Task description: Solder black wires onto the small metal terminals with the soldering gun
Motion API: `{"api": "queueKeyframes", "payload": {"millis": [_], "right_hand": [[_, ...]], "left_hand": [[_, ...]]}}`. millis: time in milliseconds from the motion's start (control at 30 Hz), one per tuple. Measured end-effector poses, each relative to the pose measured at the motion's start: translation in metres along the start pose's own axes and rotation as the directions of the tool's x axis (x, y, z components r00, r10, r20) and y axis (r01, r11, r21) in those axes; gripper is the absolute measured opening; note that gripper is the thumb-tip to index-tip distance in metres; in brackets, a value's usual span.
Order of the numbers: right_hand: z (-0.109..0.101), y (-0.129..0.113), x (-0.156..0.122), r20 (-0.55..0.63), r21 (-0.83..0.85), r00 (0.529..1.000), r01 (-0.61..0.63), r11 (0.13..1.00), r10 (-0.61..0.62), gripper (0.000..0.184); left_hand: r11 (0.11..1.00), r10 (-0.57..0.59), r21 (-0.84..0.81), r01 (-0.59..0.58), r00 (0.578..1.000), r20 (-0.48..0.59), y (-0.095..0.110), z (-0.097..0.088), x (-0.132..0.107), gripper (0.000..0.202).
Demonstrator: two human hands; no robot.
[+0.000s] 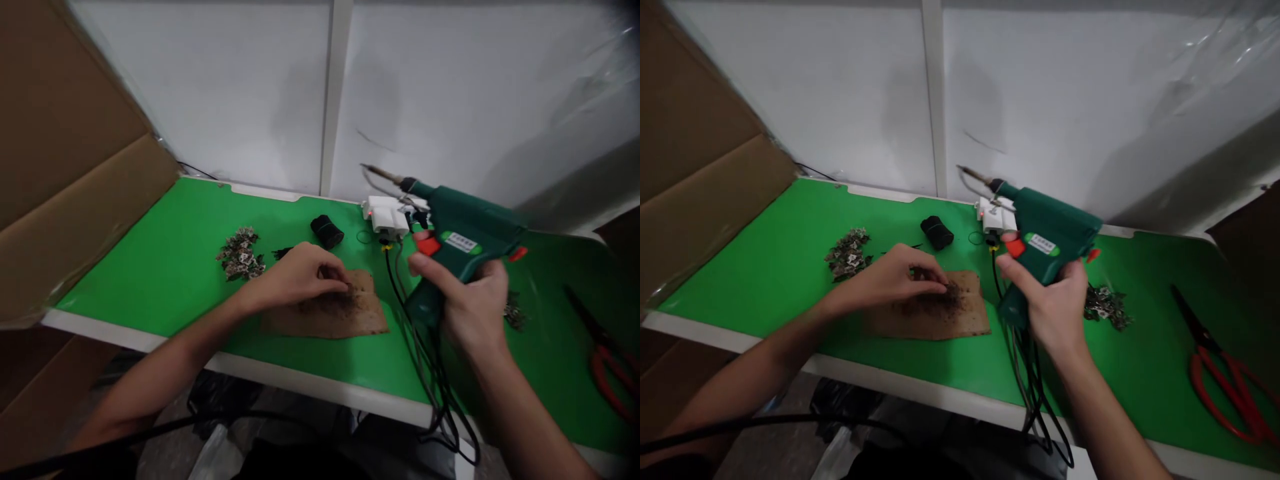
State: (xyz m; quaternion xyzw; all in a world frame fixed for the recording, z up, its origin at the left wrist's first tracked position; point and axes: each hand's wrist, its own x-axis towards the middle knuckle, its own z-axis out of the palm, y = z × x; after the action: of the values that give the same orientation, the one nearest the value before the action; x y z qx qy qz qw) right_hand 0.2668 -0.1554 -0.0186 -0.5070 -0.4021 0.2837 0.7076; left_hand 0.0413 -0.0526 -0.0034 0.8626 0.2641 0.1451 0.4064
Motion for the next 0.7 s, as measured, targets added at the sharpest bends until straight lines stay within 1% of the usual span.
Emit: {"api": "queueKeyframes", "payload": {"millis": [67, 133, 267, 367, 433, 567, 700], "right_hand": [[-0.003, -0.003, 0.007, -0.099, 0.081, 0.995, 0.037, 0.996, -0.029, 0.029], [-0.008, -0.007, 0.015, -0.177, 0.148, 0.983, 0.078, 0.986, -0.051, 0.025], [-0.023, -0.011, 0.030, -0.287, 0.172, 0.954, 0.146, 0.974, -0.092, 0.026], [-0.030, -0.009, 0.038, -0.357, 0.161, 0.926, 0.193, 0.968, -0.125, 0.029], [-0.031, -0.006, 0.040, -0.377, 0.161, 0.917, 0.201, 0.966, -0.128, 0.031], [-0.028, -0.004, 0.039, -0.367, 0.169, 0.923, 0.193, 0.967, -0.120, 0.032], [-0.024, -0.005, 0.036, -0.344, 0.170, 0.932, 0.181, 0.969, -0.114, 0.032]], "left_hand": [[0.985, -0.030, 0.173, 0.026, 0.999, 0.021, -0.004, 0.002, 0.001, 0.009], [0.955, -0.044, 0.297, 0.027, 0.998, 0.052, -0.005, 0.006, 0.002, 0.009], [0.906, 0.019, 0.417, -0.072, 0.991, 0.130, -0.005, 0.011, 0.003, 0.010], [0.880, 0.023, 0.468, -0.086, 0.990, 0.140, -0.005, 0.011, 0.003, 0.012], [0.874, 0.010, 0.480, -0.077, 0.990, 0.140, -0.005, 0.012, 0.002, 0.011], [0.880, 0.028, 0.465, -0.096, 0.988, 0.150, -0.007, 0.015, 0.002, 0.006], [0.881, 0.027, 0.460, -0.108, 0.983, 0.179, -0.007, 0.018, 0.002, 0.008]]}}
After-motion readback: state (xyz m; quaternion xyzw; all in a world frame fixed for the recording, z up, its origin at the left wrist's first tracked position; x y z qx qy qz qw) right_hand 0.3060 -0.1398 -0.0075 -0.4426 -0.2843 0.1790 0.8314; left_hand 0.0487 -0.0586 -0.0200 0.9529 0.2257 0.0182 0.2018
